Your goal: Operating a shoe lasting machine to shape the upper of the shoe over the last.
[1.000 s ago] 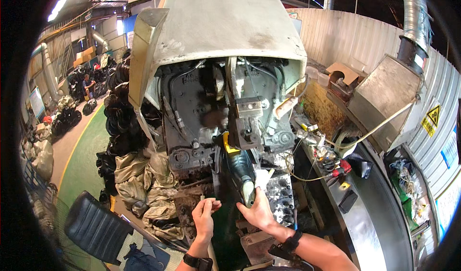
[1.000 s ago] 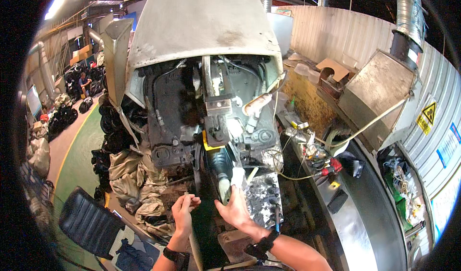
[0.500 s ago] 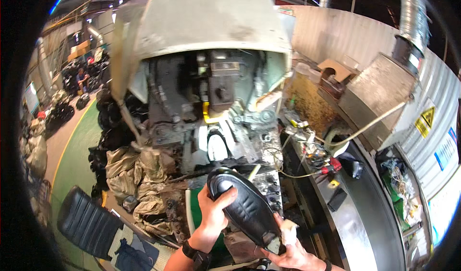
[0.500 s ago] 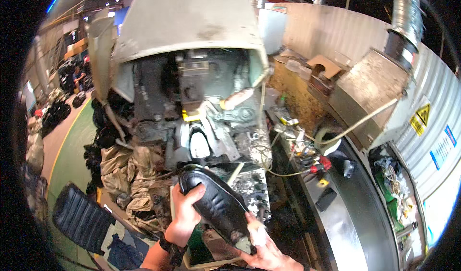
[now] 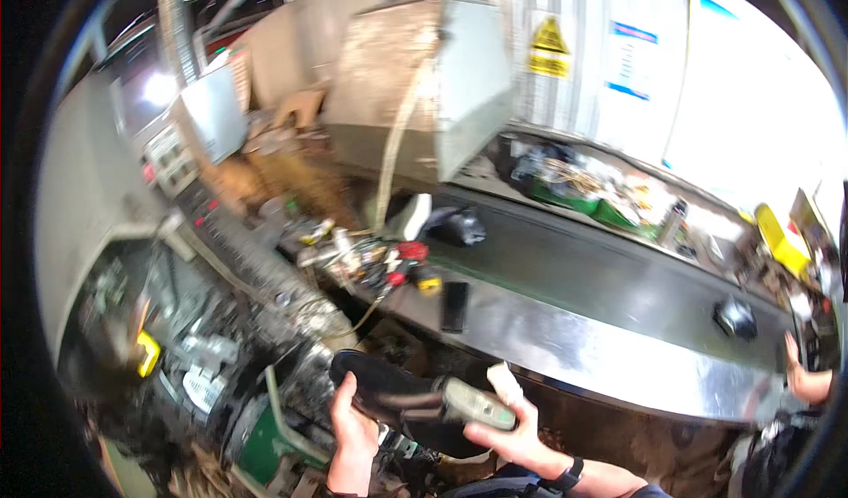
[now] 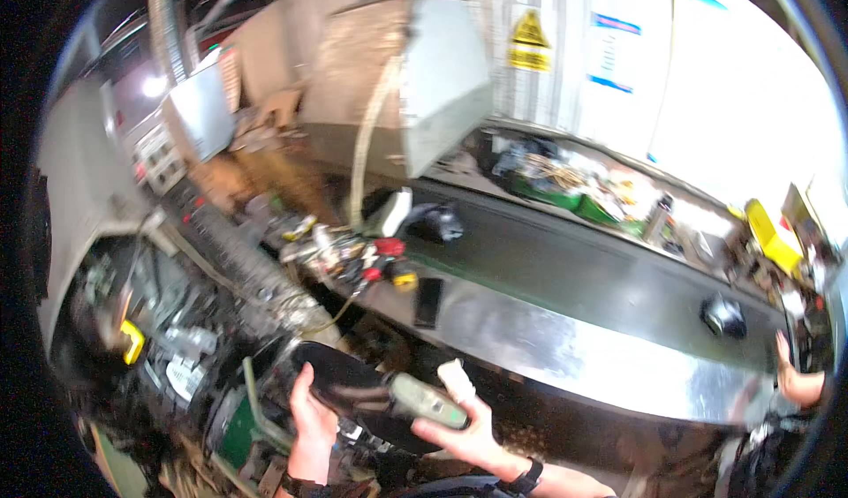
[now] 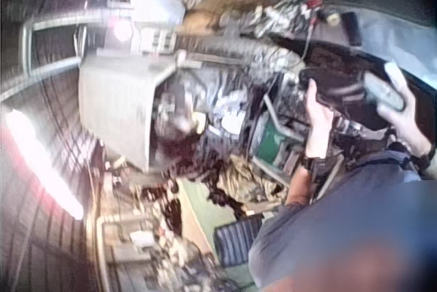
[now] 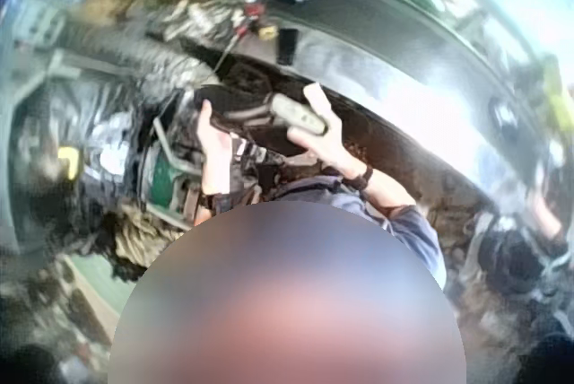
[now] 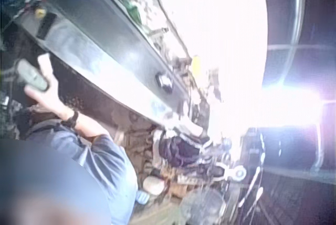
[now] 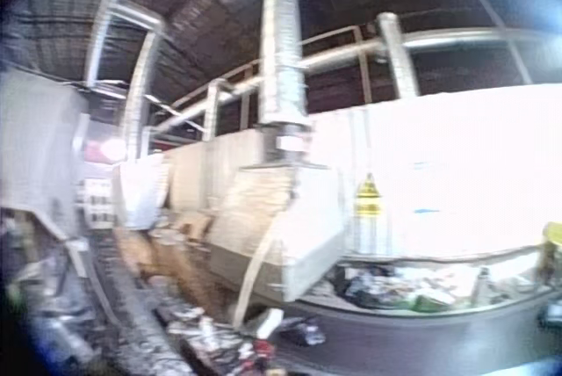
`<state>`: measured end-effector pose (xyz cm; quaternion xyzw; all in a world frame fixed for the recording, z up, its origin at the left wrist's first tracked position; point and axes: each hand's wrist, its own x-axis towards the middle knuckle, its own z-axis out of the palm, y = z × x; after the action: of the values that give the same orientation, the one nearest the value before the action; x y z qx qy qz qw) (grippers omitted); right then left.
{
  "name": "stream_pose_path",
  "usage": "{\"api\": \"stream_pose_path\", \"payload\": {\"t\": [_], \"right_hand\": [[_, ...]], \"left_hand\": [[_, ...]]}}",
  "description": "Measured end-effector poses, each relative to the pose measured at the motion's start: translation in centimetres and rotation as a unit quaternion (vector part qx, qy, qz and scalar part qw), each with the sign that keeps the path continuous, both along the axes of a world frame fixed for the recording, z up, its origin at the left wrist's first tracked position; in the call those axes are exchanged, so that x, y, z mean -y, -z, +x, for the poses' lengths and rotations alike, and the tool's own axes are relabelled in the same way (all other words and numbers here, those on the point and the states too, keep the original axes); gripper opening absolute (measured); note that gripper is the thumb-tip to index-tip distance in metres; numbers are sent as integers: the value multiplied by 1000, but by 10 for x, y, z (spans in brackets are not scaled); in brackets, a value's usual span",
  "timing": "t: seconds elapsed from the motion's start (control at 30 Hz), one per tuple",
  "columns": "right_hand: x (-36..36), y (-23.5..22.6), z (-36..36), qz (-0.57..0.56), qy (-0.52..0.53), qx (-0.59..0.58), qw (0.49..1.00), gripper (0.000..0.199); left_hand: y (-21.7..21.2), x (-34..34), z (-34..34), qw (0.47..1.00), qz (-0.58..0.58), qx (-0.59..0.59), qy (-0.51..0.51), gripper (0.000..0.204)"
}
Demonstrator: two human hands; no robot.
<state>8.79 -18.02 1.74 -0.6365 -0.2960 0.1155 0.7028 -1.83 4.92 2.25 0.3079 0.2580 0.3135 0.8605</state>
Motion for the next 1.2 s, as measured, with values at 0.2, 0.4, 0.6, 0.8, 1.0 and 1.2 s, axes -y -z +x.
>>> {"api": "stream_pose_path", "payload": {"t": [0.2,0.4,0.6,0.8,1.0,1.2], "right_hand": [[132,74,181,154,272,-358,880,38],[310,163,364,160,447,-318,820,43],[219,222,357,67,396,-226,887,21],[29,203,246,-390,-10,292,873,55],[65,213,241,-469,-122,412,772,65],[159,214,216,-393,-93,170,899,66]], "left_hand": [[120,41,86,891,296,-234,253,37],[193,50,83,807,380,-342,296,36],[212,46,70,827,291,-417,241,31],[189,41,134,804,338,-401,281,30],[176,24,251,809,399,-286,323,30],[182,-40,412,777,518,-221,283,36]]}}
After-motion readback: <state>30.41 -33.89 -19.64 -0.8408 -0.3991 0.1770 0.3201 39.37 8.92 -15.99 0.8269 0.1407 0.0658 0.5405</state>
